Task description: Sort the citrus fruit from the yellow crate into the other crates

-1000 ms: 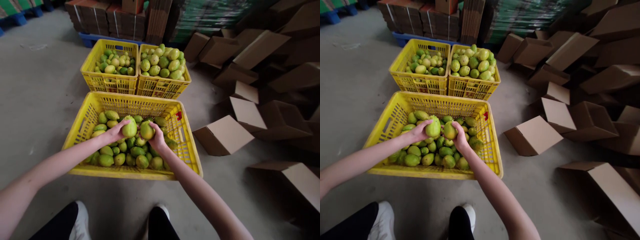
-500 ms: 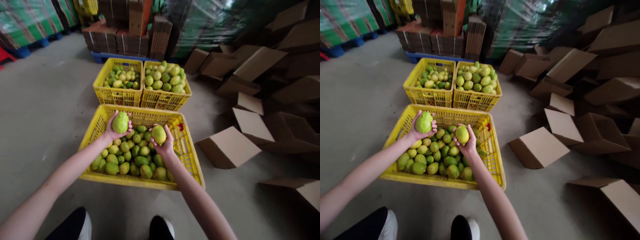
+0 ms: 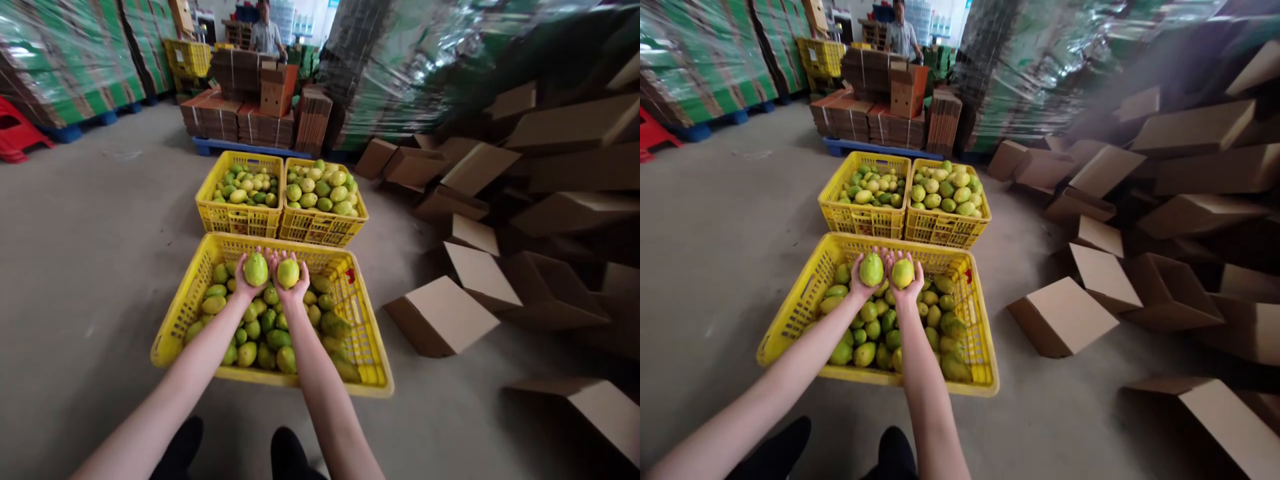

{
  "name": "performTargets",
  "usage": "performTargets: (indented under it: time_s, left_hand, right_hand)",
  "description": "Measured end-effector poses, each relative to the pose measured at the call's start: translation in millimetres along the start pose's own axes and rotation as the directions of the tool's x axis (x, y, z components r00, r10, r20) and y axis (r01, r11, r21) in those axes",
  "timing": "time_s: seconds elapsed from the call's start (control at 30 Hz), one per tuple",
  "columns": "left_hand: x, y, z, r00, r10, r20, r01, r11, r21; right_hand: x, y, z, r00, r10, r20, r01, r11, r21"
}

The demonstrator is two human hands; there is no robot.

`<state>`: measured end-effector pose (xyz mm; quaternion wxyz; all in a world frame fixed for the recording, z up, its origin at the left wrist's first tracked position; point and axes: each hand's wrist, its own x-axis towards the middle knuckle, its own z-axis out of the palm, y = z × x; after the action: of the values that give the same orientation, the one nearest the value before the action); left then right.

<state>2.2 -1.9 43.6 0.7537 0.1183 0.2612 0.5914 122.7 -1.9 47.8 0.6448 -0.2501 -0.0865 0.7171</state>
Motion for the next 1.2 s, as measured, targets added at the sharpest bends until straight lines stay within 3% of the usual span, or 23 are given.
performTargets:
  time_s: [0.17,0.3,0.47,0.63,0.73,1.0,1.1,1.2]
  left_hand:
    - [10,1,-18,0.984,-0.071,-0.166,0.03,0.972,-0.233]
    - [14,4,-22,0.98,-0.066,-0.185,0.01,0.958,-0.286]
    - [12,1,-13,0.972,-0.103,-0.212,0.028,0.944,-0.329]
    - [16,-10,-1,0.932,-0.086,-0.353,-0.048,0.935,-0.352]
    - [21,-15,2,0.906,-0.113,-0.407,-0.035,0.94,-0.338]
    - [24,-18,4,0.899,-0.152,-0.41,0.014,0.947,-0.32]
    - [16,-12,8,0.918,-0.131,-0.375,0.017,0.956,-0.294]
    - [7,-3,14,0.957,-0.033,-0.287,-0.04,0.969,-0.245]
  right_hand:
    - [3,13,-16,0.985,0.094,-0.144,-0.072,0.986,0.148]
    - [4,16,-14,0.978,0.129,-0.165,-0.101,0.98,0.17]
    - [6,15,-13,0.98,0.099,-0.171,-0.067,0.981,0.183]
    - [13,13,-11,0.969,0.138,-0.204,-0.1,0.978,0.184]
    - [17,11,-9,0.965,0.145,-0.221,-0.105,0.977,0.183]
    - [20,14,-16,0.968,0.125,-0.219,-0.097,0.986,0.137]
    - [17,12,-15,0.976,0.109,-0.186,-0.091,0.99,0.104]
    - [11,6,-10,0.994,0.054,-0.097,-0.048,0.997,0.067]
